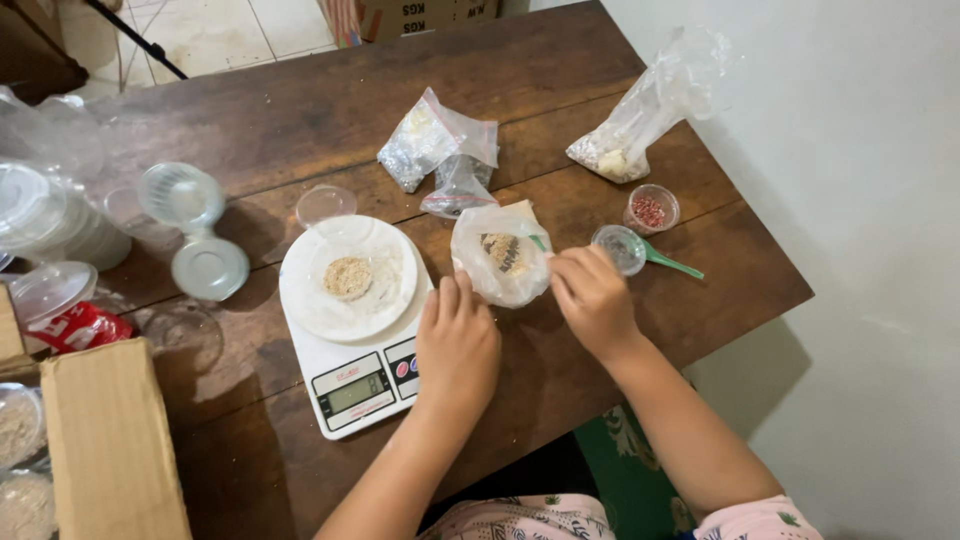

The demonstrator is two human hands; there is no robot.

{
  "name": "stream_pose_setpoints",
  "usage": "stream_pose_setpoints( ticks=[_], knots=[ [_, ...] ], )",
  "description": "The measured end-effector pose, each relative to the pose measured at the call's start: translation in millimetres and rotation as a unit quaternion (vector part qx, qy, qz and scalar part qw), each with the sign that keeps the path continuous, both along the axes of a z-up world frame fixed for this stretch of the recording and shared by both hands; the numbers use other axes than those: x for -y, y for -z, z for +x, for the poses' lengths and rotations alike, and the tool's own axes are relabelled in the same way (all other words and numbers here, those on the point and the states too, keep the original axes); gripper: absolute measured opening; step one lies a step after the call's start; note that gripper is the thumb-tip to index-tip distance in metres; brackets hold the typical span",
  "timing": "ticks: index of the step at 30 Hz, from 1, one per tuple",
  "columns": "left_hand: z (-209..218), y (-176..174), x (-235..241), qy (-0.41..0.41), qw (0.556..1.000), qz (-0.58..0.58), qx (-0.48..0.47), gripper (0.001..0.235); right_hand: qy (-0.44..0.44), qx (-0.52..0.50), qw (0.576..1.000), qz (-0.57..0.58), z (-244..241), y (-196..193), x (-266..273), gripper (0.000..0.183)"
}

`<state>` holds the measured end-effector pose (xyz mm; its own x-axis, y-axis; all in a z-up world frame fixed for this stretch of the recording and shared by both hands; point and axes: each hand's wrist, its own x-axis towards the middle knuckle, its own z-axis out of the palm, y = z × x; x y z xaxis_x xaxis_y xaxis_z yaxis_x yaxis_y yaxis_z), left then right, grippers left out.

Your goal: The person places a small plastic container on a digital scale and uses a green spoon to scoop grains from a plastic bag into the container. They repeatedly add and remove grains to reach a target weight, then set the filled container aside.

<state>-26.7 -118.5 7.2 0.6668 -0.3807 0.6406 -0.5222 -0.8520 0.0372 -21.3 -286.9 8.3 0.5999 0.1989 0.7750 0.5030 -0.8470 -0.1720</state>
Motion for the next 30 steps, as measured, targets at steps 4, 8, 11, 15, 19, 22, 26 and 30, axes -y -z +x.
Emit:
stream_pose_setpoints(
  ticks=[4, 8, 11, 15, 19, 22, 26, 30],
  knots=[
    [-1.8, 5.4, 10.8, -0.010, 0.997, 0.046, -0.056, 0.033, 0.016, 0.032, 0.997, -0.063, 12.9, -2.2, -0.1, 0.006],
    [0.5, 20.4, 9.7, 0.012, 0.992, 0.068, -0.101, 0.039, 0.005, 0.042, 0.996, -0.075, 15.8, -4.5, -3.8, 0.009],
    [-1.7, 13.7, 5.7, 0.018, 0.988, 0.078, -0.133, 0.037, -0.007, 0.048, 0.995, -0.088, 17.2, -2.4, -9.0, 0.010],
    [-2.7, 21.4, 7.2, 0.021, 0.993, 0.032, -0.112, 0.042, -0.008, 0.062, 0.987, -0.146, 27.6, 3.7, -5.5, 0.006],
    [-4.2, 8.6, 5.7, -0.011, 0.996, 0.017, -0.092, 0.045, -0.004, 0.046, 0.987, -0.157, 33.1, 9.7, -2.8, 0.004],
    [-5.1, 25.2, 6.2, -0.062, 0.993, 0.038, -0.097, 0.044, -0.021, 0.017, 0.995, -0.099, 24.0, 8.1, -7.3, 0.005],
    [-8.4, 28.0, 7.5, -0.060, 0.985, 0.075, -0.145, 0.040, -0.071, -0.063, 0.995, -0.005, 1.2, 2.7, -16.8, 0.007],
    [-10.2, 23.3, 8.4, -0.060, 0.982, 0.075, -0.164, 0.039, -0.071, -0.081, 0.991, 0.074, -12.7, -1.2, -17.4, 0.007]
  ],
)
